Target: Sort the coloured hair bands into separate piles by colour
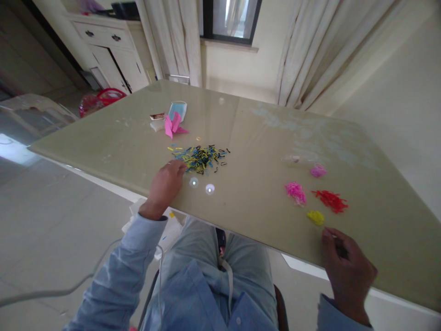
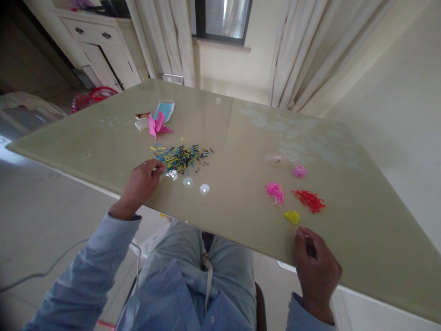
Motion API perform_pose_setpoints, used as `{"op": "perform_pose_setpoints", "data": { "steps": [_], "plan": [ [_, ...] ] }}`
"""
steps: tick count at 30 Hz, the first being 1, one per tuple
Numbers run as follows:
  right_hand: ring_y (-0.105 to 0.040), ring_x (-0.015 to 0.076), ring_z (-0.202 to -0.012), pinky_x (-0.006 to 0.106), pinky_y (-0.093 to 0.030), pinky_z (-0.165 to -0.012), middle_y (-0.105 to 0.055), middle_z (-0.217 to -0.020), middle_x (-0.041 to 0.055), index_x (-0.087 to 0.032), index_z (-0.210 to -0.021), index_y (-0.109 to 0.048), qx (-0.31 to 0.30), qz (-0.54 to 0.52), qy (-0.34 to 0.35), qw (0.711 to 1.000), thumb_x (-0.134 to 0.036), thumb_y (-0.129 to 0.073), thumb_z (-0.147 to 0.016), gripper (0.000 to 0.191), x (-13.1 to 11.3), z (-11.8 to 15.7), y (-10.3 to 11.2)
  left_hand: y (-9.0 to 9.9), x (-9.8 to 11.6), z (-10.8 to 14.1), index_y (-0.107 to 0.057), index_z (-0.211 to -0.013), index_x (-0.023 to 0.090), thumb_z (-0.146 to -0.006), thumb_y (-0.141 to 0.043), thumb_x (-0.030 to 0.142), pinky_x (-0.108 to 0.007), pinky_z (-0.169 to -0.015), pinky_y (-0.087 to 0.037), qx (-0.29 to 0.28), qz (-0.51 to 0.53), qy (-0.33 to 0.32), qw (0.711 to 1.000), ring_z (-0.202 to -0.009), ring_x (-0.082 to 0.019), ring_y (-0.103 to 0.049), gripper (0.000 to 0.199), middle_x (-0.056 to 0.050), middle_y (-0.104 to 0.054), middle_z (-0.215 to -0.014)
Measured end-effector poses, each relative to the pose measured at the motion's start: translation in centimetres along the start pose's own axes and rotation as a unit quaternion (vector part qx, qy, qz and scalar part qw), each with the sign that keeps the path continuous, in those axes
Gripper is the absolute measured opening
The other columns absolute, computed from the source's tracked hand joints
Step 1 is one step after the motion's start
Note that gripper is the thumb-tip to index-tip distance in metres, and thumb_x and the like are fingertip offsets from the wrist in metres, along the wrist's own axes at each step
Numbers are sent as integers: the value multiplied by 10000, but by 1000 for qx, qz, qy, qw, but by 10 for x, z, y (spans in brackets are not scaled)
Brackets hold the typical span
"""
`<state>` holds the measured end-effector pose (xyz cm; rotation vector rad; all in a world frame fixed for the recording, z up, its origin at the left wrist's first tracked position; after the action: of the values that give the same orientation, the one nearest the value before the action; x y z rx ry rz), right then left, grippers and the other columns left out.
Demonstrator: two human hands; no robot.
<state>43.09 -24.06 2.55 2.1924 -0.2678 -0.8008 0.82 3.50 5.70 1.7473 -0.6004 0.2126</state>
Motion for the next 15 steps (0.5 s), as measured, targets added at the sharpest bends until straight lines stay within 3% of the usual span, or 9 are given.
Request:
{"op": "perform_pose_setpoints", "data": {
  "steps": [7, 15],
  "plan": [
    [-630, 196, -599, 299, -469, -634, -716, -720, 96, -115, -964, -791, -1, 1, 0, 1000, -553, -584, -878, 492, 2, 1, 0, 11, 6, -4, -744, -991, 186, -953, -456, 262, -385, -861, -522, -13, -79, -68, 994, -953, -287, -700, 300, -127, -748, -1065],
    [-642, 198, -613, 297, -475, -645, -724, -732, 97, -118, -968, -790, 4, 5, 2, 1000, -539, -584, -879, 478, 4, 1, -1, 4, 0, -14, -797, -975, 184, -911, -441, 208, -383, -878, -541, -19, -15, -117, 993, -926, -267, -693, 362, -116, -744, -1020]
  ]
}}
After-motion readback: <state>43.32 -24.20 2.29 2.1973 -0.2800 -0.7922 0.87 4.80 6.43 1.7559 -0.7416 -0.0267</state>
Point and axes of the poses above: each hand's wrist, its own z-axis away from the middle knuckle, its own y-axis out of the back of the hand, x = y × z, the point moved 8 cm from there along -z, towards the middle knuckle
